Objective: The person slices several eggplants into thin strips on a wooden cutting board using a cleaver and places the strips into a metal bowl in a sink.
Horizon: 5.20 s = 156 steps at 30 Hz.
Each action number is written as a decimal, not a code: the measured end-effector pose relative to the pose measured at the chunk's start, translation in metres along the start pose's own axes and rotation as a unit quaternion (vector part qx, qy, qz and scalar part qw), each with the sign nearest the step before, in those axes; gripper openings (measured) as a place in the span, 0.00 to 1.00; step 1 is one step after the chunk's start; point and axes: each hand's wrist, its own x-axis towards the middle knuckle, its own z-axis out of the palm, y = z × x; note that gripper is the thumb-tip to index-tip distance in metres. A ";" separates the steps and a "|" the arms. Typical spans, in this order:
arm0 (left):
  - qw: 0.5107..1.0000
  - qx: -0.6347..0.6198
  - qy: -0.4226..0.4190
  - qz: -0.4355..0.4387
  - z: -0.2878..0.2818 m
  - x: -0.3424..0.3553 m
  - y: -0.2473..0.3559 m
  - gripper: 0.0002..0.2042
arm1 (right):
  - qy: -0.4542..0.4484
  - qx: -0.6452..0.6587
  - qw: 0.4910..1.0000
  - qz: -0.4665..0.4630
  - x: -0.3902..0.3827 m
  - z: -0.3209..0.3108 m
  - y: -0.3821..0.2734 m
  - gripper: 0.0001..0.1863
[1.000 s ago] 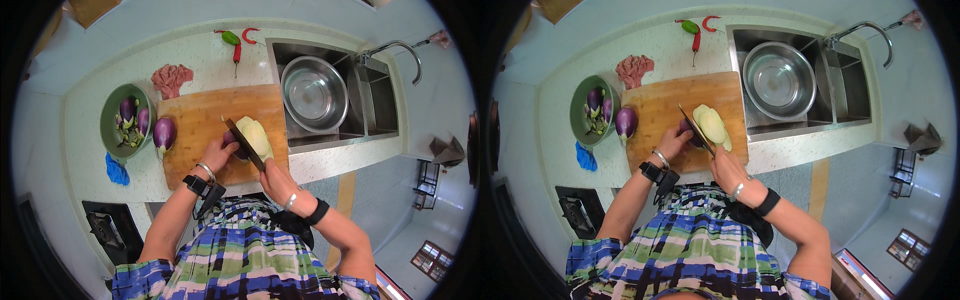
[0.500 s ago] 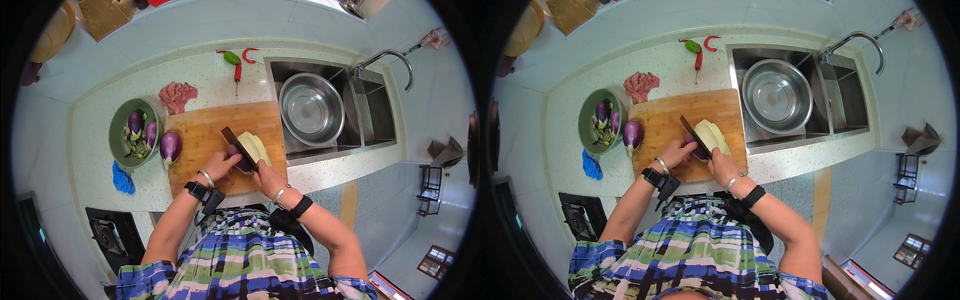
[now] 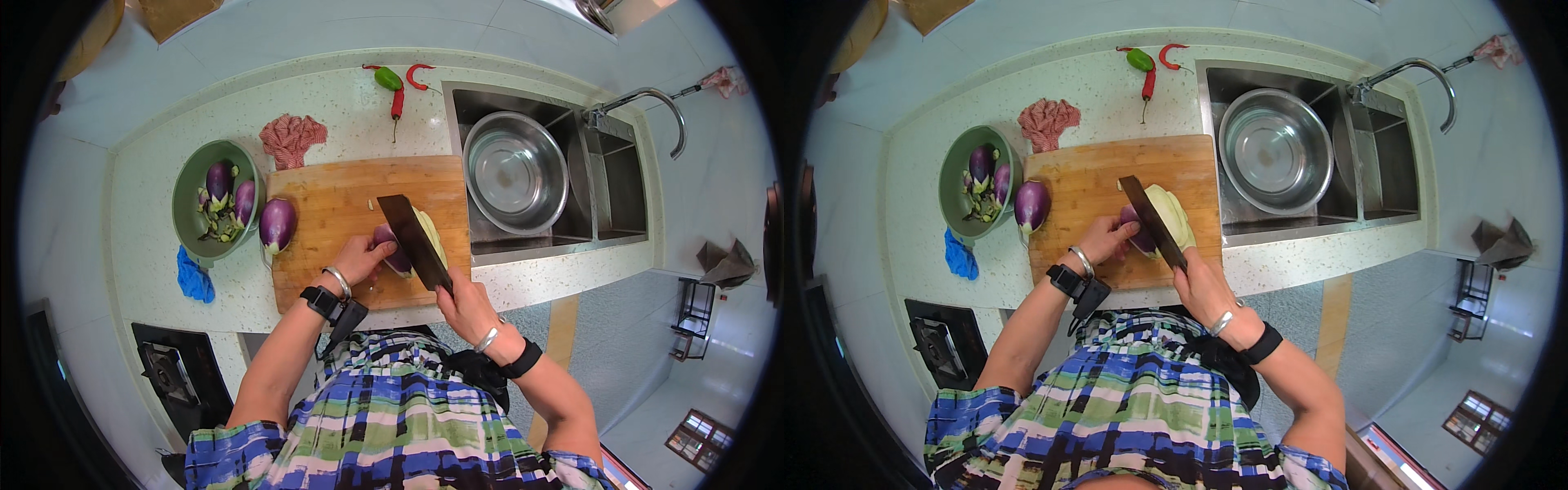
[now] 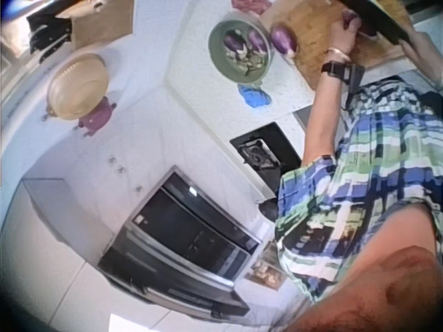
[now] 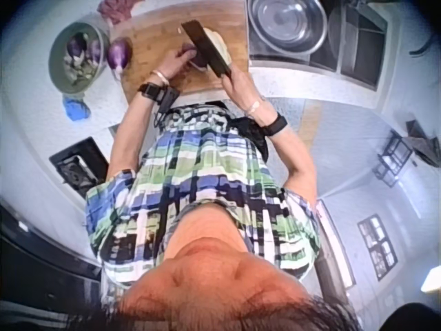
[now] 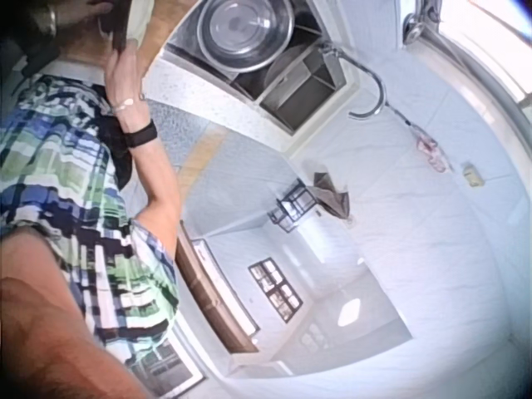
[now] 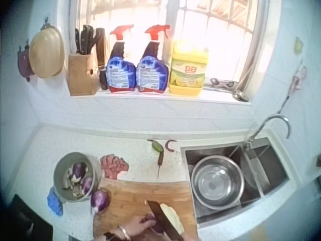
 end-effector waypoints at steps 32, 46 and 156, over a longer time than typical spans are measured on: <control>0.999 0.016 0.012 0.041 0.004 -0.002 0.003 0.20 | 0.016 -0.032 0.999 -0.027 0.017 0.019 -0.002 0.08; 0.999 0.019 0.015 0.035 0.008 -0.008 0.010 0.18 | -0.002 -0.071 0.997 -0.009 0.023 0.025 0.000 0.10; 0.999 -0.025 -0.041 -0.011 -0.004 -0.002 -0.004 0.20 | -0.017 -0.051 0.998 -0.023 0.016 0.039 0.036 0.09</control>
